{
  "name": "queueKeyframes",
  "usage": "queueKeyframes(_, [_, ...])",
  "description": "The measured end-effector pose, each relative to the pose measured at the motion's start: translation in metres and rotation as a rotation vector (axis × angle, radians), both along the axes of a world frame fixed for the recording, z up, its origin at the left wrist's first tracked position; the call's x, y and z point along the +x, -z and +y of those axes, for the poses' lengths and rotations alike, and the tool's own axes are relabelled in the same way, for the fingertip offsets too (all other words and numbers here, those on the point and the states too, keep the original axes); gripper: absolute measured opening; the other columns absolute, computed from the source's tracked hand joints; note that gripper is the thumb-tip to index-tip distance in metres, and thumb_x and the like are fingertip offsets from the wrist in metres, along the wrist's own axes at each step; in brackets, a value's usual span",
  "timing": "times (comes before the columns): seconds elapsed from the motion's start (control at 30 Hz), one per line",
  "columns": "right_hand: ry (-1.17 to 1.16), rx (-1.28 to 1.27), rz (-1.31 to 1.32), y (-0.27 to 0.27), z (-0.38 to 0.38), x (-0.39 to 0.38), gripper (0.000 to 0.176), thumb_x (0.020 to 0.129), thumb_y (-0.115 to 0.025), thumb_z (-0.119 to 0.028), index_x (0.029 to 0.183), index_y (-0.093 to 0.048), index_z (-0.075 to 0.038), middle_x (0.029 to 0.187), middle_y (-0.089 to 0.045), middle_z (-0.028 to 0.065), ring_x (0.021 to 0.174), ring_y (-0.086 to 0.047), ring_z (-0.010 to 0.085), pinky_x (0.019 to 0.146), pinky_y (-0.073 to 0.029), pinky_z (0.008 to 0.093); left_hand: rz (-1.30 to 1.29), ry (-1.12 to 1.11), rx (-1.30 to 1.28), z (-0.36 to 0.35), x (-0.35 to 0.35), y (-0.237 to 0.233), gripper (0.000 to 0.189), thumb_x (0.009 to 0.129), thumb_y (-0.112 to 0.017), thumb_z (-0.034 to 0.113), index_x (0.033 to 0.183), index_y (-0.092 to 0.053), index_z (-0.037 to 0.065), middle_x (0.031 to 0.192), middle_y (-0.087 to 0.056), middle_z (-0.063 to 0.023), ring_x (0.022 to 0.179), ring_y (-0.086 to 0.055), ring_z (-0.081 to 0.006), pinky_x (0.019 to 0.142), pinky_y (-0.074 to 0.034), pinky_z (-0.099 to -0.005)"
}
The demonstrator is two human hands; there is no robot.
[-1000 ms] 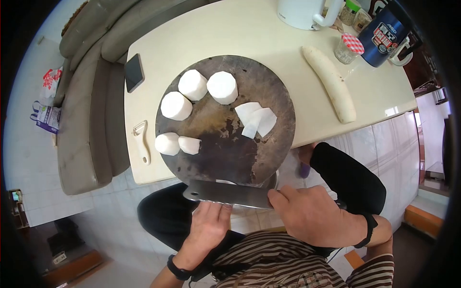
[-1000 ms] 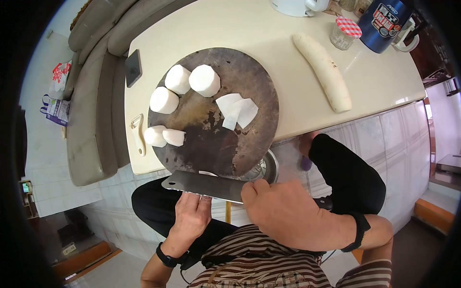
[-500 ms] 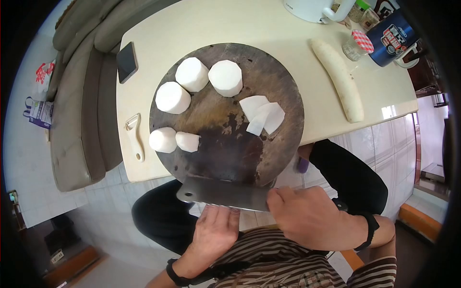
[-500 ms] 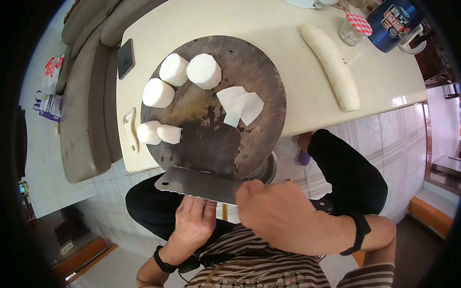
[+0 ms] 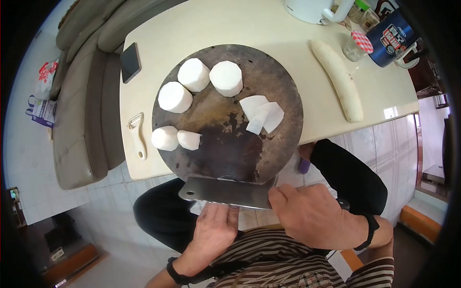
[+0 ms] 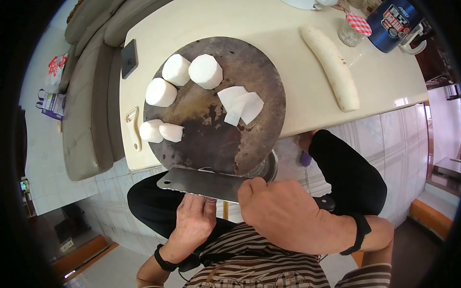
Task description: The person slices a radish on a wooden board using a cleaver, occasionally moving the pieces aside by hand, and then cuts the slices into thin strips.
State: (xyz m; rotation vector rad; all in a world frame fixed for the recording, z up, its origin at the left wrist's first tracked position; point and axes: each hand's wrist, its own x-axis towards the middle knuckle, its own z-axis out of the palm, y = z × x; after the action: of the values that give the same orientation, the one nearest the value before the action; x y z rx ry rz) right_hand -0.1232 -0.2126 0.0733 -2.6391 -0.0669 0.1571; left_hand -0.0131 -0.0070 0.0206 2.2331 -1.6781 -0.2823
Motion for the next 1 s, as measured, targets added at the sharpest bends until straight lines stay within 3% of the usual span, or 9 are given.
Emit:
queueKeyframes(0.17, [-0.006, -0.011, 0.031, 0.002, 0.004, 0.006, 0.015, 0.069, -0.066, -0.004, 0.08, -0.059, 0.005, 0.068, -0.059, 0.0142, 0.053, -0.065, 0.0229, 0.044, -0.048, 0.0325, -0.059, 0.034, -0.005, -0.002, 0.002, -0.003, 0.022, 0.083, -0.063, -0.008, 0.105, -0.063, -0.01, 0.102, -0.06, -0.019, 0.089, -0.061, -0.0369, 0.074, -0.054, -0.0456])
queueKeyframes(0.23, [-0.034, 0.043, 0.086, 0.0, 0.006, 0.014, 0.026, 0.071, -0.064, -0.007, 0.091, -0.056, 0.007, 0.074, -0.057, 0.0117, 0.058, -0.064, 0.0252, 0.047, -0.048, 0.0358, -0.032, 0.031, -0.009, -0.001, 0.002, -0.003, 0.023, 0.082, -0.063, -0.008, 0.104, -0.063, -0.01, 0.102, -0.06, -0.0197, 0.088, -0.061, -0.0371, 0.074, -0.054, -0.0454])
queueKeyframes(0.4, [-0.009, -0.064, 0.002, 0.012, 0.019, 0.014, 0.024, 0.071, -0.065, -0.008, 0.089, -0.056, 0.005, 0.074, -0.058, 0.0117, 0.058, -0.064, 0.0245, 0.047, -0.048, 0.0341, -0.002, 0.015, -0.02, 0.004, -0.001, 0.001, 0.023, 0.079, -0.064, -0.009, 0.101, -0.064, -0.011, 0.104, -0.061, -0.0216, 0.087, -0.062, -0.0386, 0.073, -0.055, -0.046])
queueKeyframes(0.47, [0.011, -0.059, -0.045, 0.015, 0.015, 0.011, 0.025, 0.071, -0.065, -0.008, 0.089, -0.056, 0.005, 0.074, -0.057, 0.0117, 0.057, -0.064, 0.0243, 0.047, -0.048, 0.0338, -0.027, -0.074, -0.034, 0.001, -0.002, 0.006, 0.024, 0.087, -0.063, 0.001, 0.109, -0.064, -0.009, 0.101, -0.06, -0.0184, 0.094, -0.061, -0.0365, 0.076, -0.055, -0.0457])
queueKeyframes(0.57, [0.048, -0.037, -0.056, 0.013, 0.008, 0.007, 0.018, 0.071, -0.066, -0.005, 0.084, -0.059, 0.005, 0.07, -0.061, 0.0144, 0.058, -0.067, 0.0263, 0.048, -0.051, 0.033, -0.087, -0.023, -0.106, -0.004, 0.002, 0.005, 0.019, 0.091, -0.062, 0.003, 0.106, -0.063, -0.008, 0.098, -0.06, -0.0188, 0.092, -0.061, -0.0375, 0.076, -0.054, -0.0461])
queueKeyframes(0.67, [0.018, -0.018, -0.031, 0.006, 0.005, 0.002, 0.015, 0.072, -0.065, -0.005, 0.082, -0.058, 0.003, 0.069, -0.06, 0.0126, 0.057, -0.067, 0.0259, 0.048, -0.05, 0.0332, 0.027, -0.094, -0.073, 0.0, -0.001, 0.008, 0.017, 0.092, -0.061, 0.003, 0.105, -0.062, -0.008, 0.098, -0.06, -0.0184, 0.091, -0.061, -0.0377, 0.076, -0.054, -0.0454])
queueKeyframes(0.73, [-0.004, -0.059, 0.051, 0.005, 0.008, 0.0, 0.024, 0.071, -0.064, -0.005, 0.091, -0.056, 0.004, 0.074, -0.057, 0.0118, 0.059, -0.064, 0.0257, 0.046, -0.046, 0.0353, 0.031, -0.087, -0.043, 0.004, -0.002, 0.008, 0.018, 0.092, -0.061, 0.004, 0.105, -0.062, -0.008, 0.097, -0.061, -0.0183, 0.091, -0.061, -0.0383, 0.076, -0.054, -0.0455])
queueKeyframes(1.0, [-0.006, -0.02, 0.048, 0.012, 0.023, 0.016, 0.025, 0.071, -0.064, -0.007, 0.092, -0.056, 0.005, 0.075, -0.059, 0.0136, 0.06, -0.065, 0.0271, 0.049, -0.05, 0.0356, 0.026, -0.071, -0.029, 0.004, -0.004, 0.009, 0.018, 0.092, -0.062, 0.004, 0.106, -0.063, -0.007, 0.101, -0.06, -0.0199, 0.091, -0.061, -0.0397, 0.077, -0.054, -0.0471])
